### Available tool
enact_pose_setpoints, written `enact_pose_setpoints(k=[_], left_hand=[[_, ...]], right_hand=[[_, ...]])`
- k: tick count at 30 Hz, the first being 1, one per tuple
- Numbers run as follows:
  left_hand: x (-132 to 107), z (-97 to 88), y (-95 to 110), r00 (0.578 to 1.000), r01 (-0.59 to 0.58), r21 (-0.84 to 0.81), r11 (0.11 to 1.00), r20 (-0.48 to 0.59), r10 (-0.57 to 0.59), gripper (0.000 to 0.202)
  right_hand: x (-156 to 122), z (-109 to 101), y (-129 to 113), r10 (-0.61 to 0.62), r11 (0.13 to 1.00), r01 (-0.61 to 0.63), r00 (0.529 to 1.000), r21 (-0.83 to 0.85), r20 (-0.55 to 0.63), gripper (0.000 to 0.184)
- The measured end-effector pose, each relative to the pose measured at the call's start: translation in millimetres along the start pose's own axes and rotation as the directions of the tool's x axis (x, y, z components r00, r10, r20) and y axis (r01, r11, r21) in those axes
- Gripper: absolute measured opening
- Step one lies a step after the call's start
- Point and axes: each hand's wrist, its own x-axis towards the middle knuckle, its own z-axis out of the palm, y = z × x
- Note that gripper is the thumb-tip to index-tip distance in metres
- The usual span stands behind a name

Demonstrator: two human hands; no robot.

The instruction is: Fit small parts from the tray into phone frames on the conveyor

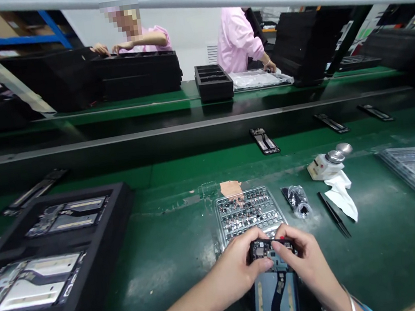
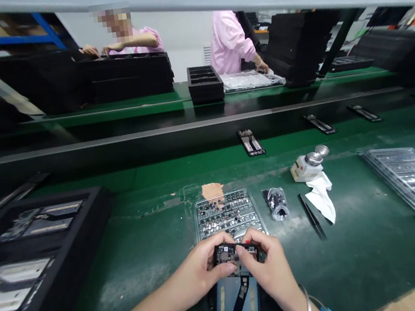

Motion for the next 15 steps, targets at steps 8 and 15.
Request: enact_pose_setpoints(k=[8, 15], left_hand=[[-0.9, -2.9, 1.8, 0.997, -0.069, 0.031, 0.997, 0.026, 0.068, 0.009], [1.8, -2.6, -4.4, 0.993, -0.111, 0.145, 0.983, -0.020, 0.115, 0.013]], right_hand=[[-1.0, -1.2, -3.3, -0.030, 0.999, 0.030, 0.999, -0.025, 0.034, 0.025], [-0.2, 3.4, -0.6, -0.025, 0.998, 0.028, 0.997, -0.049, 0.077, 0.026]])
